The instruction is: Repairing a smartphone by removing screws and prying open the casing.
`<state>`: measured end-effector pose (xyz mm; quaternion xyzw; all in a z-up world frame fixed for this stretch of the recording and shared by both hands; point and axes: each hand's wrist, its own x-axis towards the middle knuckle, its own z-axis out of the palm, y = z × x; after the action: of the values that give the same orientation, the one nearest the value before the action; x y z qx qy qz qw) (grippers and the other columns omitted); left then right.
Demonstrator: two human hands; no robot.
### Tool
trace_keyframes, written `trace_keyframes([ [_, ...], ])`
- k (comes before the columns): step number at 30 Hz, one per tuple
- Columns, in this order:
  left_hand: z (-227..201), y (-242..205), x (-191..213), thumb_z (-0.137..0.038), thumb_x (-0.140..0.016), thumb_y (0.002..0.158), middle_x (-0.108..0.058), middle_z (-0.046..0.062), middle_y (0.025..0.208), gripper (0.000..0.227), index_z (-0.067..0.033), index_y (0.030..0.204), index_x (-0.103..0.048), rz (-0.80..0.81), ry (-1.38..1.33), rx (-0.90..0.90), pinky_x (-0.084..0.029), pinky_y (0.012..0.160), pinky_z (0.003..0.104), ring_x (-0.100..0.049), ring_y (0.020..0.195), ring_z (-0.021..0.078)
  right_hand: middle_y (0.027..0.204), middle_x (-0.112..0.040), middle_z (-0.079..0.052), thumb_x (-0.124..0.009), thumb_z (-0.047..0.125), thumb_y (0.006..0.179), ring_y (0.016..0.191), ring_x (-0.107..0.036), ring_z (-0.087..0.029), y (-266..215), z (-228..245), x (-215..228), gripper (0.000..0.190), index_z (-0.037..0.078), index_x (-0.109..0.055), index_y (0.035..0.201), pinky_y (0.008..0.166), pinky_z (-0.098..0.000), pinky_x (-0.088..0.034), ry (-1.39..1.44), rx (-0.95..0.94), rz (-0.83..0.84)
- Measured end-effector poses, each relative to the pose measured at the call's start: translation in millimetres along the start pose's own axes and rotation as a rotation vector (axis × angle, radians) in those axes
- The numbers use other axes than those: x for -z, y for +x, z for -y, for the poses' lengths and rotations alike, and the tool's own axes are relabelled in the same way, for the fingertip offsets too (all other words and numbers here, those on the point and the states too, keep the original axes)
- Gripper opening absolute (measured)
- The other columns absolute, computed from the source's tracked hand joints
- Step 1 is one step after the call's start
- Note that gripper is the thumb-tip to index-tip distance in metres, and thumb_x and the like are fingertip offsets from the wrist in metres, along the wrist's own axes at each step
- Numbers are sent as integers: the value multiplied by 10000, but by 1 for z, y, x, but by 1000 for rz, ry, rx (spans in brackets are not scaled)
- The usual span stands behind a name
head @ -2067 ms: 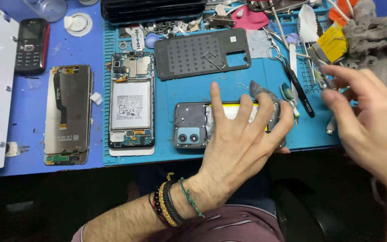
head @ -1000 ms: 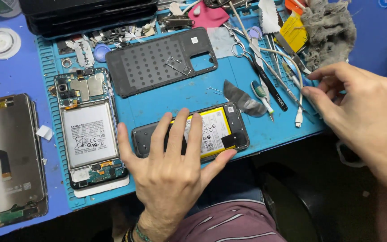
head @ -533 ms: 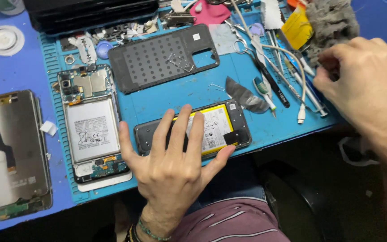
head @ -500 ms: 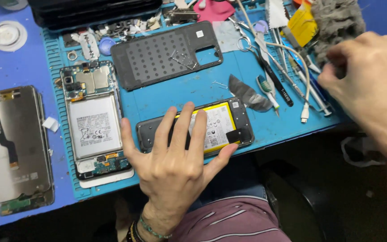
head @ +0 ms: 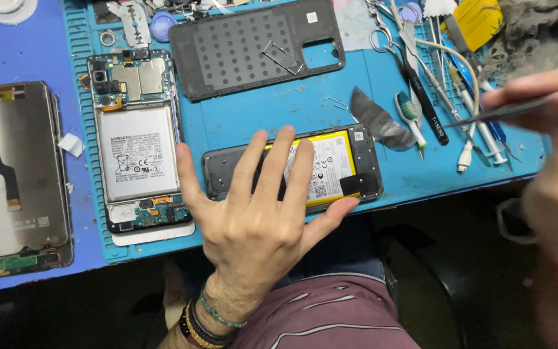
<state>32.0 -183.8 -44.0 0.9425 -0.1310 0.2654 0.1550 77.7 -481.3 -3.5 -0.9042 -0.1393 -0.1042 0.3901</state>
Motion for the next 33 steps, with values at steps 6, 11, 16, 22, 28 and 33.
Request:
trace_keyframes([
  [6,-1,1,5,-718,-707,962,-716,111,1337,712,-82,1279,-756,10,13,-4,-148,1108,774,-657,1228,299,1207,-593,-335,-573,-247,1128,1005,-743,-419,1,36,-60,657,52,-177,1559,1025,-508,-698,195,329,-32],
  [11,-1,4,8,-692,-728,953,-713,112,1328,693,-74,1265,-756,8,-3,3,-153,1118,756,-655,1225,295,1210,-605,-354,-587,-233,1170,962,-750,-396,1,30,-63,726,107,-149,1639,955,-450,-704,206,293,-56],
  [16,-2,4,7,-659,-740,957,-711,106,1325,657,-77,1260,-750,11,-2,2,-156,1103,781,-659,1229,294,1204,-576,-349,-569,-264,1149,963,-735,-398,3,30,-63,692,59,-166,1610,981,-478,-707,199,327,-39],
  [22,-1,2,5,-645,-744,973,-712,101,1371,653,-72,1287,-735,14,-18,0,-98,1095,797,-672,1261,300,1179,-647,-358,-578,-168,1144,975,-747,-395,5,33,-60,711,143,-135,1605,973,-466,-678,161,373,11],
  [28,2,2,14,-143,-883,933,-735,-39,978,175,-141,997,-720,-116,-236,-31,-259,1151,665,-722,1054,197,1272,-650,-356,-557,-153,1054,1010,-713,-337,15,28,-60,650,114,-229,1548,891,-335,-532,183,625,32],
  [33,-6,19,33,-147,-849,867,-734,26,936,161,-61,981,-775,-120,-356,-37,-465,1043,569,-690,919,234,1359,-421,-169,-838,-69,1060,1138,-669,-294,11,30,-57,679,94,-349,1502,1056,-394,-631,174,498,-17],
])
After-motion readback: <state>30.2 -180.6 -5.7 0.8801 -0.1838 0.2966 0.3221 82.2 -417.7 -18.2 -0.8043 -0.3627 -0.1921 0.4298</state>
